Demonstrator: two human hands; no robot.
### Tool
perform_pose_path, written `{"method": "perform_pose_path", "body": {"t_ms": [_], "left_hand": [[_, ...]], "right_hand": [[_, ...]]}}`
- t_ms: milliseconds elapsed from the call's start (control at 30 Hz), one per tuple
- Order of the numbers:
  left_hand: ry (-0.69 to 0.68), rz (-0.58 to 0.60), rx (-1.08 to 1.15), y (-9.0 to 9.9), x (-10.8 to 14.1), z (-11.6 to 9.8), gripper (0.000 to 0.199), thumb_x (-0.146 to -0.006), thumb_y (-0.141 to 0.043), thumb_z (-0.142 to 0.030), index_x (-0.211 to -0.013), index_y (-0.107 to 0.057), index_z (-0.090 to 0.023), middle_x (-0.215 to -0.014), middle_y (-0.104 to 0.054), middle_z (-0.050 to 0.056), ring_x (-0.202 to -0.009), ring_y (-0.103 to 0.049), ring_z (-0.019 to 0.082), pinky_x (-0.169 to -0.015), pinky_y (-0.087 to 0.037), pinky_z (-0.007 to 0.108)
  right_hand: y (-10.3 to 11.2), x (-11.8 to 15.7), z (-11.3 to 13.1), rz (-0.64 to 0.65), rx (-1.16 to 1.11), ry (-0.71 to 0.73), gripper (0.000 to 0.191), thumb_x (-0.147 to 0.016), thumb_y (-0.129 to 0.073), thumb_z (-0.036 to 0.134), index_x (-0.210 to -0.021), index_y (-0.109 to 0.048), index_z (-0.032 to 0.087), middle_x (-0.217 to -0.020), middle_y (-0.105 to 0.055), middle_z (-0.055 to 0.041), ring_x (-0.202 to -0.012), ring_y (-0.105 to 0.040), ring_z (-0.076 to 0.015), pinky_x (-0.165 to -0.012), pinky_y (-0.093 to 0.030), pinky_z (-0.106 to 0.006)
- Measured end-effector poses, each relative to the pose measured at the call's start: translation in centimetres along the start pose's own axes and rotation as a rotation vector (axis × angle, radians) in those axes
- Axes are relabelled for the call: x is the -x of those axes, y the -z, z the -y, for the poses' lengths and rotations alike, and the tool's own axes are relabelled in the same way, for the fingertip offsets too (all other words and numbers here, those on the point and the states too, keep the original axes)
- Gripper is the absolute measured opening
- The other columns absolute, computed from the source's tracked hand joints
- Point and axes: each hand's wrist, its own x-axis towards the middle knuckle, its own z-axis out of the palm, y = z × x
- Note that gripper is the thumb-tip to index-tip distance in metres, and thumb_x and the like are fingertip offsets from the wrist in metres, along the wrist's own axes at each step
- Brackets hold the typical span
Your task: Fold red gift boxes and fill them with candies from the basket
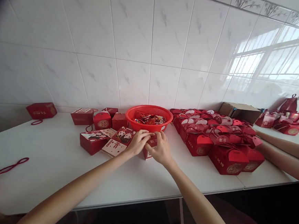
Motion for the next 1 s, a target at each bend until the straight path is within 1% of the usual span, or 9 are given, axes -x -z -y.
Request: {"method": "perform_pose_path", "body": {"t_ms": [167, 300, 367, 433, 567, 667, 800, 900, 1000], "left_hand": [[-0.007, 0.031, 0.05, -0.3, 0.1, -0.2, 0.028, -0.095, -0.051, -0.025, -0.104, -0.077, -0.021, -0.111, -0.069, 0.007, -0.113, -0.063, 0.022, -0.105, -0.047, 0.04], [-0.014, 0.072, 0.068, 0.0, 0.5, -0.5, 0.03, -0.095, -0.052, -0.029, -0.111, -0.076, -0.021, -0.116, -0.068, 0.008, -0.116, -0.061, 0.023, -0.109, -0.044, 0.041], [-0.02, 0.092, 0.08, 0.3, 0.7, -0.6, 0.031, -0.095, -0.052, -0.031, -0.112, -0.075, -0.021, -0.119, -0.067, 0.009, -0.117, -0.06, 0.024, -0.11, -0.043, 0.042], [-0.039, 0.118, 0.112, 0.8, 1.0, -0.6, 0.033, -0.096, -0.049, -0.033, -0.111, -0.075, -0.02, -0.123, -0.066, 0.009, -0.122, -0.058, 0.025, -0.111, -0.042, 0.043], [-0.061, 0.106, 0.223, 1.3, 1.8, 0.0, 0.039, -0.097, -0.041, -0.034, -0.118, -0.069, -0.017, -0.128, -0.064, 0.011, -0.126, -0.057, 0.024, -0.111, -0.042, 0.041], [0.009, 0.063, 0.279, 0.9, 2.5, 0.8, 0.039, -0.097, -0.039, -0.036, -0.122, -0.063, -0.017, -0.127, -0.065, 0.011, -0.122, -0.059, 0.023, -0.108, -0.045, 0.04], [0.078, 0.102, 0.298, -0.3, 3.1, 1.5, 0.036, -0.095, -0.041, -0.038, -0.114, -0.063, -0.019, -0.12, -0.068, 0.01, -0.113, -0.063, 0.024, -0.102, -0.049, 0.04], [0.037, 0.166, 0.258, -0.7, 3.4, 1.5, 0.033, -0.093, -0.044, -0.039, -0.111, -0.064, -0.02, -0.117, -0.068, 0.009, -0.107, -0.064, 0.024, -0.094, -0.052, 0.039], [-0.035, 0.23, 0.221, -0.7, 3.5, 1.2, 0.031, -0.094, -0.044, -0.039, -0.109, -0.064, -0.021, -0.113, -0.067, 0.008, -0.102, -0.065, 0.023, -0.09, -0.053, 0.037]], "right_hand": [[0.8, 0.5, 1.6, 0.082, 0.25, -0.128, 0.039, -0.086, -0.058, 0.04, -0.122, -0.057, 0.024, -0.137, -0.052, -0.0165, -0.123, -0.052, -0.0356, -0.097, -0.043, -0.051], [1.5, 0.7, 3.7, 0.176, 0.438, -0.184, 0.033, -0.093, -0.05, 0.039, -0.119, -0.058, 0.02, -0.128, -0.056, -0.0195, -0.12, -0.052, -0.0377, -0.092, -0.044, -0.052], [1.7, 0.7, 4.3, 0.206, 0.479, -0.19, 0.033, -0.094, -0.049, 0.042, -0.118, -0.057, 0.02, -0.123, -0.058, -0.0193, -0.115, -0.054, -0.0371, -0.086, -0.046, -0.049], [1.7, 0.6, 4.3, 0.223, 0.485, -0.187, 0.035, -0.095, -0.049, 0.044, -0.12, -0.056, 0.02, -0.124, -0.058, -0.0193, -0.113, -0.055, -0.0368, -0.082, -0.048, -0.047], [1.8, 0.3, 3.3, 0.22, 0.436, -0.168, 0.043, -0.093, -0.054, 0.042, -0.13, -0.053, 0.02, -0.129, -0.058, -0.0174, -0.115, -0.054, -0.036, -0.087, -0.048, -0.046], [2.6, 0.6, 2.2, 0.166, 0.38, -0.167, 0.046, -0.089, -0.06, 0.041, -0.13, -0.055, 0.021, -0.129, -0.061, -0.0148, -0.116, -0.055, -0.0349, -0.091, -0.047, -0.046], [5.2, 2.4, 0.6, 0.014, 0.299, -0.171, 0.042, -0.083, -0.063, 0.038, -0.122, -0.061, 0.023, -0.121, -0.066, -0.0121, -0.108, -0.059, -0.0325, -0.089, -0.049, -0.045], [8.3, 4.5, -1.1, -0.136, 0.306, -0.165, 0.041, -0.081, -0.064, 0.041, -0.118, -0.063, 0.025, -0.12, -0.066, -0.0111, -0.105, -0.06, -0.0323, -0.09, -0.049, -0.048], [11.2, 6.6, -3.7, -0.294, 0.381, -0.191, 0.048, -0.08, -0.064, 0.047, -0.122, -0.062, 0.023, -0.121, -0.065, -0.0125, -0.107, -0.058, -0.0337, -0.094, -0.047, -0.051]]}}
